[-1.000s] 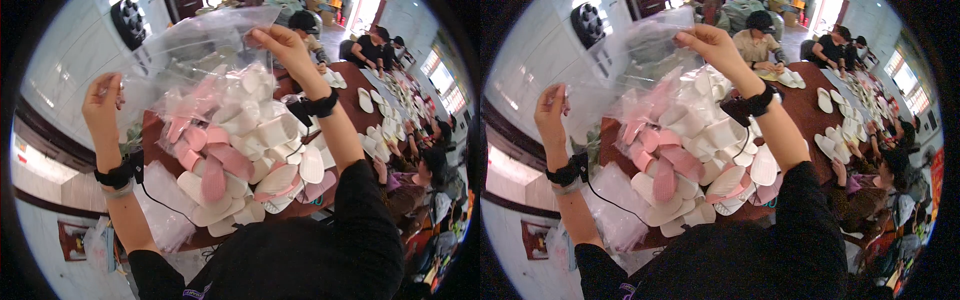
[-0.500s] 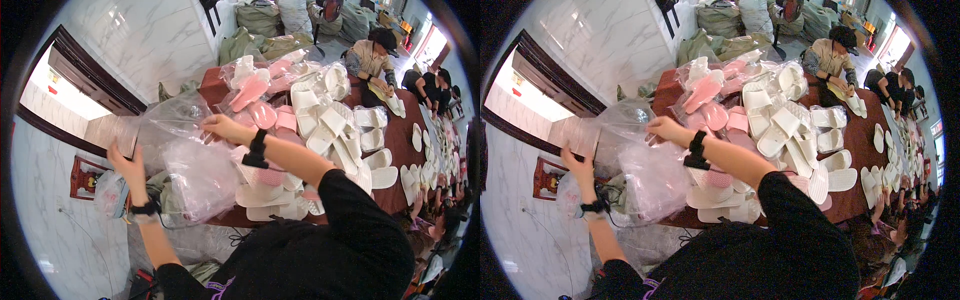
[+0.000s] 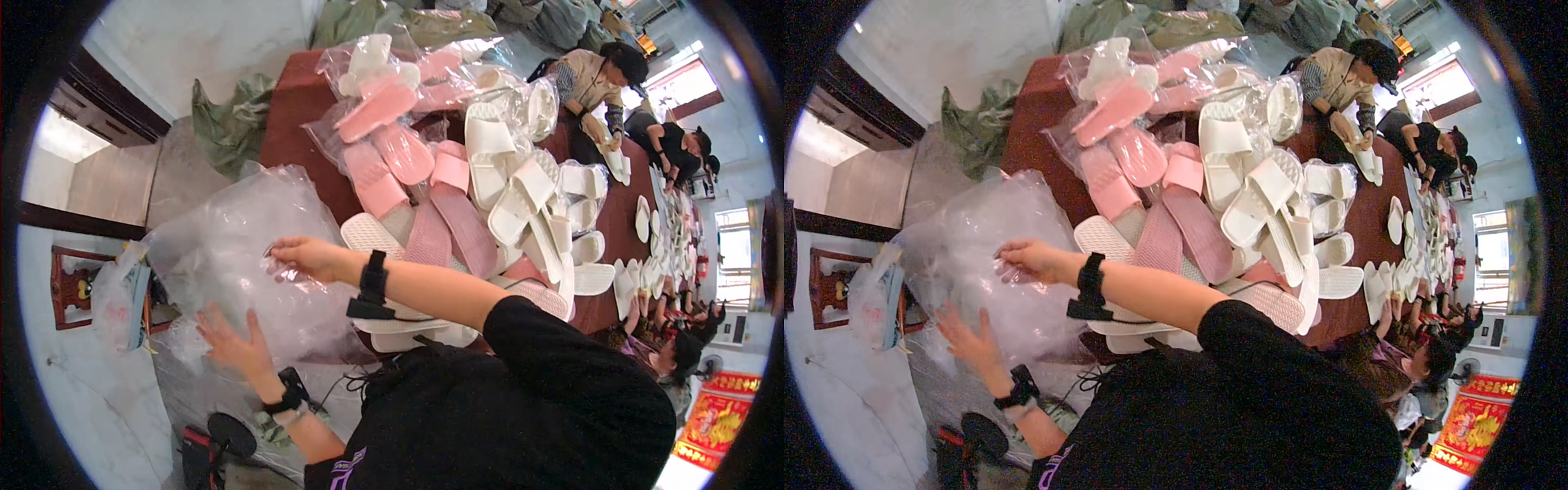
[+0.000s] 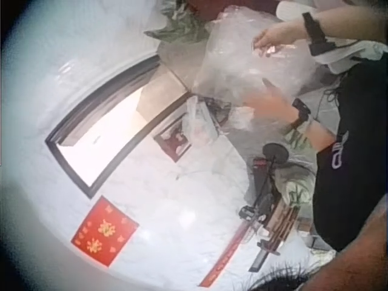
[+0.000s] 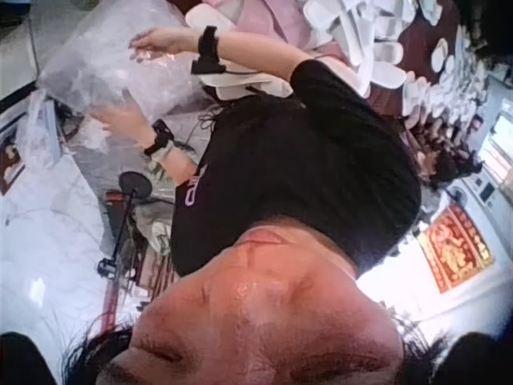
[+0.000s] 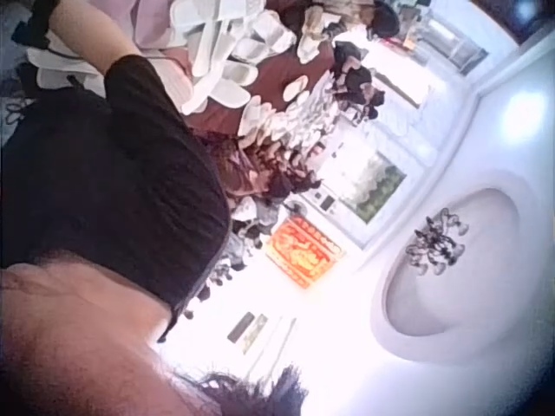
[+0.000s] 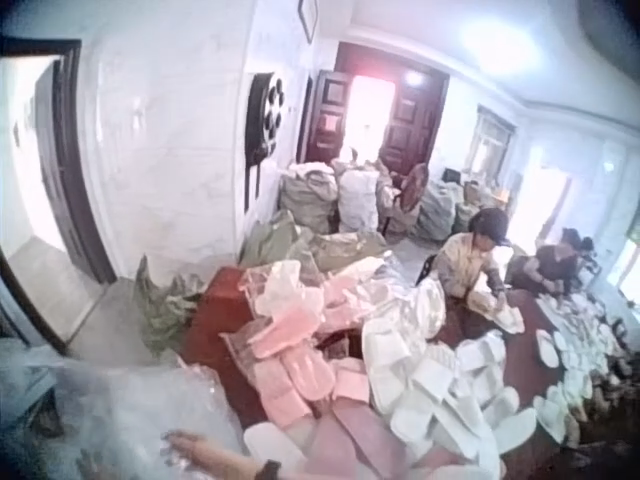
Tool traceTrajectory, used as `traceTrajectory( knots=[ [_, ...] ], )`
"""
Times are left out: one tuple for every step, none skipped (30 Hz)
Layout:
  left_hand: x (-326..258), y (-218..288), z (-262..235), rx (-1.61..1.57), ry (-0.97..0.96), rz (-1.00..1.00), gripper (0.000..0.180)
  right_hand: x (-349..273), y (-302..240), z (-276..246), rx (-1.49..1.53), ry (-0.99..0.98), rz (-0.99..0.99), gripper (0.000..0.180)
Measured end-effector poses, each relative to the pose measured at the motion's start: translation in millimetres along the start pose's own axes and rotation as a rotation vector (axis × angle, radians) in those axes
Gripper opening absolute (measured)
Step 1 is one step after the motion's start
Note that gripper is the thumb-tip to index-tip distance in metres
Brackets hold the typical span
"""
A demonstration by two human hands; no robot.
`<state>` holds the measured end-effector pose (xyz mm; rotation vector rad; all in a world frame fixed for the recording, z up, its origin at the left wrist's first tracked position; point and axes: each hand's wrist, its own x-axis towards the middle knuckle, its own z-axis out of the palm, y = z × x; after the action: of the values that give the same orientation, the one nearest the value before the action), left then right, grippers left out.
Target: Trimming loose threads from slippers with scissors and placing them into individual plastic bags.
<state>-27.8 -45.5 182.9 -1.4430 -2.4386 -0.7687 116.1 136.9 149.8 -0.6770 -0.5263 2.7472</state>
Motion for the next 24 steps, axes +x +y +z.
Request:
traceTrajectory(
  knots=[
    [2.6,8.9,18.1,0.224,-0.158,-0.054,0.065,7.5,1.8,-23.3,-0.103,0.052,-0.001,0.020],
    [3.3,13.4,37.3,0.450,-0.314,-0.102,0.063,13.2,5.3,-47.5,-0.091,0.065,0.007,0.020],
    [1.0,6.3,61.8,0.448,-0.329,-0.098,0.063,17.9,7.4,-70.3,-0.152,0.163,0.035,0.024],
    [-6.2,-9.7,91.7,0.460,-0.450,-0.067,0.062,21.3,10.5,-84.4,-0.215,0.256,0.069,0.027],
    [-17.2,-23.1,113.7,0.479,-0.569,-0.047,0.062,24.5,15.3,-87.8,-0.209,0.253,0.088,0.027],
    [-27.9,-28.0,135.0,0.484,-0.579,-0.059,0.062,26.8,17.7,-91.4,-0.264,0.402,0.017,0.031],
    [-36.8,-32.7,153.0,0.420,-0.593,-0.089,0.062,29.9,18.6,-93.4,-0.322,0.548,-0.055,0.035],
    [-42.1,-32.0,165.7,0.346,-0.607,-0.111,0.063,31.7,15.0,-102.5,-0.325,0.554,-0.047,0.035],
    [-43.6,-19.9,174.9,0.329,-0.614,-0.106,0.063,29.9,2.3,-117.7,-0.638,0.596,-0.340,0.037],
    [-47.3,-6.6,182.0,0.346,-0.577,-0.099,0.062,28.5,-13.4,-131.8,-0.956,0.616,-0.635,0.040],
    [-51.8,-2.7,184.0,0.374,-0.538,-0.104,0.062,26.9,-34.5,-137.4,-0.826,0.501,-0.743,0.044],
    [-56.3,-9.8,181.9,0.385,-0.540,-0.131,0.062,19.3,-58.3,-120.5,-1.042,0.567,-0.715,0.048],
    [-54.0,-4.6,182.1,0.411,-0.504,-0.109,0.062,9.9,-86.5,-127.2,-1.469,0.668,-0.779,0.052],
    [-54.4,-2.7,179.2,0.442,-0.470,-0.085,0.063,2.0,-108.6,-133.0,-1.896,0.761,-0.826,0.056],
    [-55.3,2.0,177.7,0.433,-0.456,-0.088,0.063,-10.7,-127.2,-147.0,-2.052,0.717,-0.735,0.053],
    [-53.6,5.3,179.0,0.437,-0.474,-0.079,0.064,-18.0,-144.8,-157.8,-2.203,0.667,-0.652,0.050],
    [-52.1,2.1,178.3,0.453,-0.488,-0.078,0.065,-20.2,-152.5,-154.0,-2.209,0.652,-0.688,0.050],
    [-53.4,0.3,178.0,0.456,-0.462,-0.084,0.065,-26.3,-154.6,-150.2,-2.311,0.596,-0.372,0.045],
    [-54.9,-0.6,177.2,0.437,-0.467,-0.091,0.065,-28.1,-160.0,-145.0,-2.384,0.539,-0.048,0.041],
    [-54.3,5.6,178.3,0.402,-0.471,-0.083,0.066,-30.0,-169.7,-161.0,-2.354,0.428,-0.071,0.037],
    [-52.3,14.5,182.9,0.379,-0.446,-0.069,0.066,-36.1,-181.3,-186.0,-2.323,0.331,-0.084,0.034],
    [-55.6,10.0,180.5,0.372,-0.466,-0.084,0.066,-40.1,-178.1,-191.3,-2.275,0.260,-0.202,0.032],
    [-61.1,-6.2,173.0,0.391,-0.489,-0.125,0.066,-41.6,-170.5,-155.3,-2.137,0.188,-0.207,0.027],
    [-56.5,-2.8,170.7,0.382,-0.470,-0.125,0.066,-61.7,-179.2,-151.4,-2.049,0.157,-0.303,0.023]
  ],
)
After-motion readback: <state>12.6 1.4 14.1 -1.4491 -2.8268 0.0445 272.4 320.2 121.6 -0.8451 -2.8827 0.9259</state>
